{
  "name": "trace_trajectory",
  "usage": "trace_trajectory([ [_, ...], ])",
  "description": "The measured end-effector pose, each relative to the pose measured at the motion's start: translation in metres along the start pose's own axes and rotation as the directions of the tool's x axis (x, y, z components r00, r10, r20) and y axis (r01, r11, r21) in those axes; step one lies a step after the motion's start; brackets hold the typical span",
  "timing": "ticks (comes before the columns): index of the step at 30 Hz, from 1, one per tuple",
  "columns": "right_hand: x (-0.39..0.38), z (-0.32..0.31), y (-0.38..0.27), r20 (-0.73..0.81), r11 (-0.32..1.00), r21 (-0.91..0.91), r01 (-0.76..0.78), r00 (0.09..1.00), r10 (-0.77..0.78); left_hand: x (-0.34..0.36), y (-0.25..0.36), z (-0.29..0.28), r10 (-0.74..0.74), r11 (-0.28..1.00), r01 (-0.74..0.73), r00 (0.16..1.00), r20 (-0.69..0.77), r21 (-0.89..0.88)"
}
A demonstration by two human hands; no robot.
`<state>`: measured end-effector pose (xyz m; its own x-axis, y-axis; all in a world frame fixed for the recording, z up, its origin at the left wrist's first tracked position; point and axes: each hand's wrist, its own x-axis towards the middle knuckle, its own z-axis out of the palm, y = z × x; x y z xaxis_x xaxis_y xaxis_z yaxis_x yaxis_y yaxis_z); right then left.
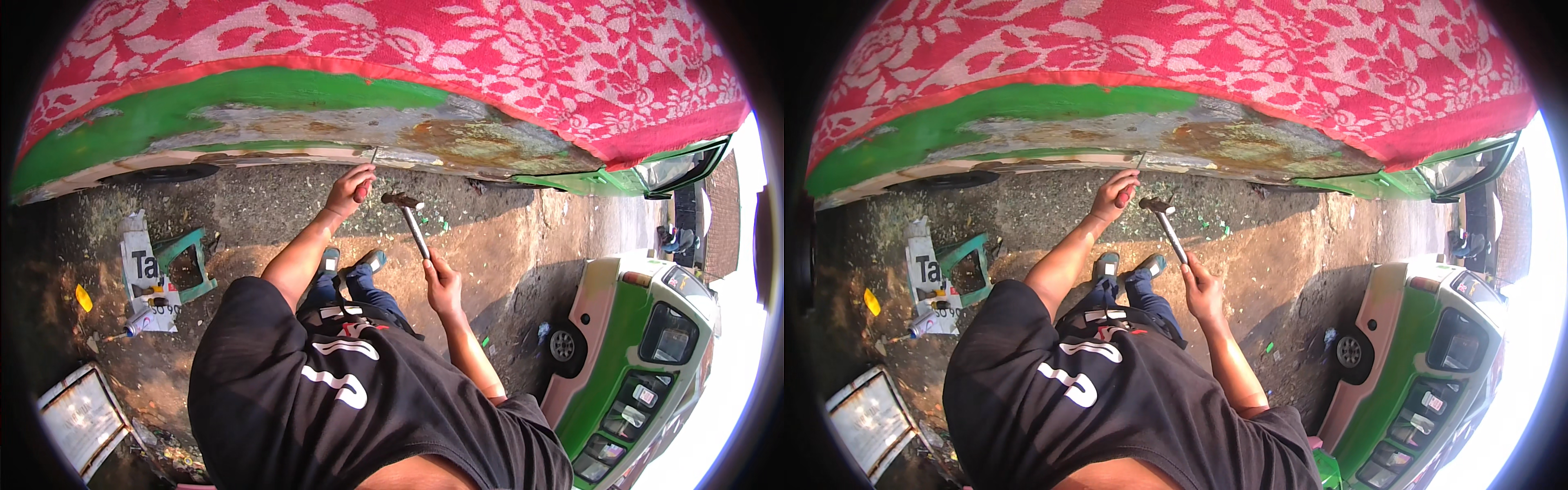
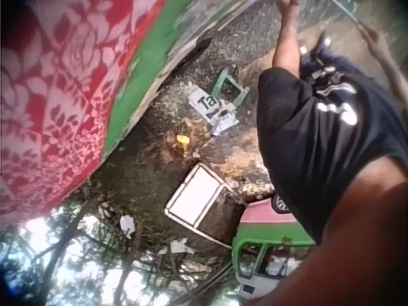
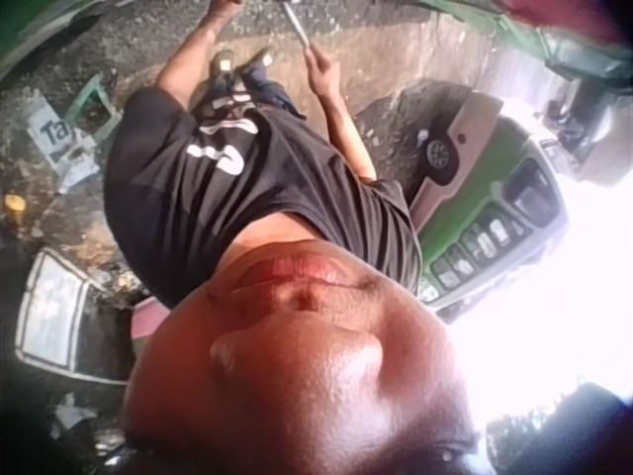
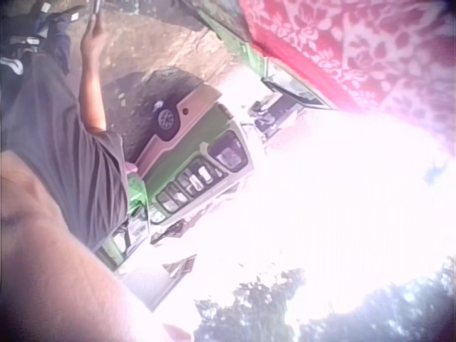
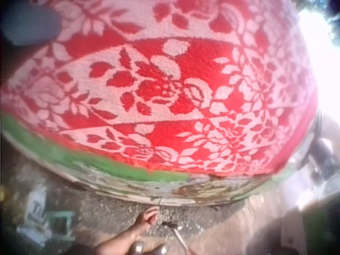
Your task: The person uses a hammer and a chisel to chip away at a green metal surface, likely removing rust or old paint. The person repeatedly strikes the chisel against the metal, creating small debris that falls to the ground.
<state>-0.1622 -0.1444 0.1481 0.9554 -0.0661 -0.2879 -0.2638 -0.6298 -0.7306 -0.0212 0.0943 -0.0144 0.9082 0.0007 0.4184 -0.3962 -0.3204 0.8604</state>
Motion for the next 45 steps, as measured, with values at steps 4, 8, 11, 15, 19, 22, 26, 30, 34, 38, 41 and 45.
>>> trace_trajectory([
  [4,0.0,0.004,-0.011,0.015,0.997,-0.064,0.034,0.999,-0.033,0.005,-0.003,-0.003,0.02,1.0,-0.02,1.0,0.024,-0.005],
  [8,0.006,0.009,-0.014,-0.011,0.973,-0.046,0.226,0.974,-0.226,0.01,-0.003,-0.007,-0.003,0.998,0.007,0.998,0.062,-0.062],
  [11,0.006,0.007,-0.025,0.017,0.987,-0.01,0.162,0.987,-0.162,0.01,-0.004,-0.006,0.01,0.997,-0.005,0.998,0.059,-0.081],
  [15,0.008,0.008,-0.039,0.038,0.984,-0.061,0.169,0.985,-0.167,0.013,-0.007,-0.005,-0.02,0.993,0.027,0.998,0.061,-0.112],
  [19,0.012,0.011,-0.049,0.029,0.893,-0.139,0.428,0.903,-0.428,0.022,-0.009,-0.006,0.012,0.993,-0.008,0.999,0.034,-0.121],
  [22,0.02,0.017,-0.042,0.027,0.798,-0.294,0.526,0.839,-0.543,0.031,-0.009,-0.006,0.063,0.988,-0.06,0.998,0.017,-0.141],
  [26,0.035,0.022,-0.045,0.118,0.735,-0.467,0.491,0.859,-0.498,0.045,-0.007,-0.006,-0.051,0.988,0.058,0.997,0.053,-0.143],
  [30,0.027,0.021,-0.045,0.078,0.757,-0.379,0.533,0.833,-0.547,0.045,0.0,-0.005,-0.013,0.998,0.014,1.0,0.006,-0.061],
  [34,0.035,0.026,-0.032,0.054,0.801,-0.426,0.421,0.895,-0.442,0.045,0.001,0.002,-0.055,0.987,0.062,0.997,0.052,-0.149],
  [38,0.027,0.019,-0.038,0.041,0.816,-0.309,0.488,0.864,-0.502,0.052,-0.005,0.001,-0.066,0.997,0.067,0.997,0.029,-0.035],
  [41,0.038,0.024,-0.038,0.004,0.807,-0.368,0.462,0.869,-0.496,0.051,-0.005,0.001,-0.051,0.995,0.053,0.998,0.021,-0.083],
  [45,0.034,0.018,-0.043,-0.029,0.857,-0.282,0.432,0.889,-0.458,0.049,-0.001,0.004,-0.011,0.989,0.013,1.0,0.016,-0.145],
])
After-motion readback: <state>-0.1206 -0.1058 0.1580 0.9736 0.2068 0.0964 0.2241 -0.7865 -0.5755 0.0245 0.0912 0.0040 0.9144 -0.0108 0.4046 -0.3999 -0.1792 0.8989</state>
